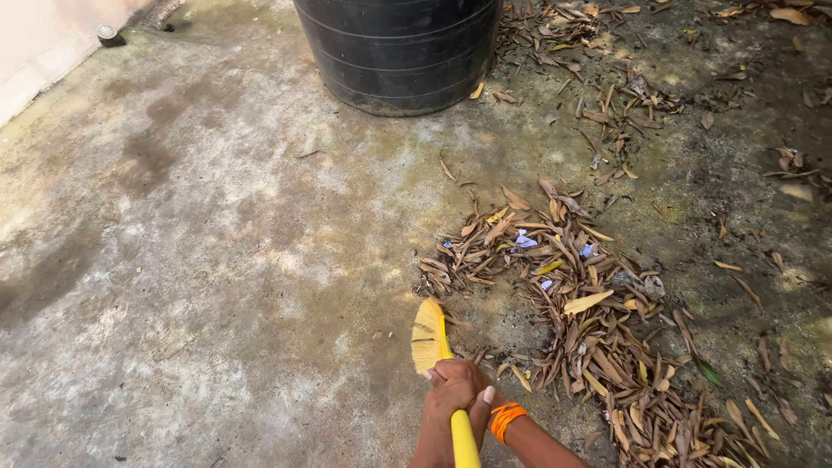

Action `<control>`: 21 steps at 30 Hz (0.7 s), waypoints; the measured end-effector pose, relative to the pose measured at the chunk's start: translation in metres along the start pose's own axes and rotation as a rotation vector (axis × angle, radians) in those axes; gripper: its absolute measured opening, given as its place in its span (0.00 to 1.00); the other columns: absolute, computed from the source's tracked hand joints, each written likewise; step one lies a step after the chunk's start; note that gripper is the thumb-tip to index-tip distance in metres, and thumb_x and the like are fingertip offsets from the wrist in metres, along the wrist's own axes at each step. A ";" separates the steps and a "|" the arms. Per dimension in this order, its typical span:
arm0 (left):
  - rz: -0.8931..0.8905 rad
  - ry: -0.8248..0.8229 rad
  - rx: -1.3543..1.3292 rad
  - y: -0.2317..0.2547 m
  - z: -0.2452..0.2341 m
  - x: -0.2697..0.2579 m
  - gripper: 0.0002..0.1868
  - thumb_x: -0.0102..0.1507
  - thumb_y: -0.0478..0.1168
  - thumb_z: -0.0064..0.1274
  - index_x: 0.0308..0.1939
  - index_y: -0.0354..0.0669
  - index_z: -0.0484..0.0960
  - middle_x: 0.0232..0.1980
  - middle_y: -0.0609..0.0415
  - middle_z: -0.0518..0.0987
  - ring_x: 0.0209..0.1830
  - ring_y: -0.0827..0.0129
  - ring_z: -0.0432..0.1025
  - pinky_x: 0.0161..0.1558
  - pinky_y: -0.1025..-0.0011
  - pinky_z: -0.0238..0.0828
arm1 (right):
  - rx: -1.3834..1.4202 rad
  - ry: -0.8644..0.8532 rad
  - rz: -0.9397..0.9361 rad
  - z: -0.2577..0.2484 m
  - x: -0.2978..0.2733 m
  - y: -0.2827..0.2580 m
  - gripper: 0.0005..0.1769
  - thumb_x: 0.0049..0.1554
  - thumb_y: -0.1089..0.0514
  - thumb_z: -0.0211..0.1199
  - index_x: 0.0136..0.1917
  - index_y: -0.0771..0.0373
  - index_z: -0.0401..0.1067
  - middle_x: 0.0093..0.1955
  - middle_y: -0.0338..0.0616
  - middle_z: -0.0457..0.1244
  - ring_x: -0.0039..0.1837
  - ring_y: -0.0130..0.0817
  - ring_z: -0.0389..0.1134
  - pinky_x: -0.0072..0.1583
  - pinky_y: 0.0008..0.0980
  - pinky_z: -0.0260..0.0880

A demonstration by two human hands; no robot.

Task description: The person uses a small yellow rake to gather dry leaves and small pieces of paper into a pile on a concrete outdoor surface near a tree.

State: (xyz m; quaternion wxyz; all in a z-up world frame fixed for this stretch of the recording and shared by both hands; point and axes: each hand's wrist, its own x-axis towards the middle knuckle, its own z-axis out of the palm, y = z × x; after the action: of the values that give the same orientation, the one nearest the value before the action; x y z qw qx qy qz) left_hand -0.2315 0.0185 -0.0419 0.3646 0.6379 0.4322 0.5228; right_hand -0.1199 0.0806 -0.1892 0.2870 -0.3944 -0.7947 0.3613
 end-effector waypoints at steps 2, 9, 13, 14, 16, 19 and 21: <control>0.052 -0.053 -0.057 0.011 0.003 0.012 0.19 0.61 0.29 0.60 0.24 0.37 0.65 0.23 0.48 0.67 0.23 0.56 0.66 0.31 0.65 0.64 | -0.038 0.043 0.032 -0.018 -0.009 0.001 0.22 0.63 0.56 0.64 0.34 0.62 0.56 0.29 0.46 0.54 0.32 0.42 0.55 0.38 0.41 0.57; 0.017 -0.021 -0.145 0.061 -0.007 0.044 0.17 0.62 0.28 0.57 0.22 0.37 0.67 0.22 0.51 0.70 0.19 0.63 0.69 0.27 0.67 0.65 | -0.028 0.228 -0.005 -0.062 0.014 -0.041 0.25 0.62 0.55 0.63 0.30 0.63 0.55 0.27 0.46 0.53 0.30 0.42 0.55 0.36 0.42 0.57; 0.011 0.082 -0.065 0.089 -0.017 0.043 0.19 0.60 0.28 0.59 0.20 0.37 0.65 0.19 0.52 0.67 0.17 0.65 0.66 0.27 0.69 0.64 | 0.015 0.226 -0.024 -0.066 0.026 -0.071 0.27 0.62 0.54 0.64 0.29 0.63 0.54 0.26 0.45 0.51 0.29 0.41 0.54 0.35 0.41 0.56; 0.011 0.088 -0.049 0.095 -0.020 0.042 0.18 0.59 0.28 0.59 0.20 0.37 0.66 0.19 0.52 0.68 0.17 0.65 0.67 0.27 0.69 0.64 | 0.021 0.210 -0.044 -0.066 0.029 -0.077 0.27 0.63 0.54 0.63 0.29 0.63 0.54 0.26 0.45 0.51 0.30 0.40 0.54 0.35 0.41 0.56; 0.012 0.111 0.012 0.103 -0.023 0.040 0.18 0.58 0.29 0.61 0.19 0.37 0.67 0.19 0.52 0.69 0.18 0.65 0.69 0.27 0.69 0.66 | 0.032 0.198 -0.071 -0.058 0.034 -0.089 0.27 0.63 0.55 0.65 0.30 0.63 0.54 0.27 0.45 0.52 0.30 0.41 0.54 0.36 0.41 0.55; 0.062 0.133 0.131 0.107 -0.023 0.039 0.19 0.57 0.30 0.63 0.18 0.38 0.67 0.19 0.52 0.69 0.19 0.65 0.71 0.28 0.69 0.67 | 0.110 0.313 -0.167 -0.035 0.043 -0.104 0.22 0.63 0.58 0.68 0.38 0.65 0.57 0.31 0.46 0.55 0.33 0.40 0.58 0.40 0.40 0.59; 0.150 0.102 0.194 0.103 -0.027 0.036 0.20 0.58 0.29 0.63 0.18 0.39 0.67 0.20 0.53 0.71 0.21 0.65 0.71 0.31 0.69 0.70 | 0.255 0.522 -0.324 -0.010 0.045 -0.117 0.14 0.63 0.61 0.68 0.49 0.65 0.61 0.39 0.45 0.61 0.36 0.36 0.65 0.42 0.36 0.67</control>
State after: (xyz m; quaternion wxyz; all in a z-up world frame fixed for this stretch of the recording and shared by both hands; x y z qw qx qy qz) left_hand -0.2371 0.0154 0.0703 0.2387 0.6733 0.4499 0.5361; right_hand -0.1850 0.0719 -0.0819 0.5815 -0.3031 -0.6951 0.2945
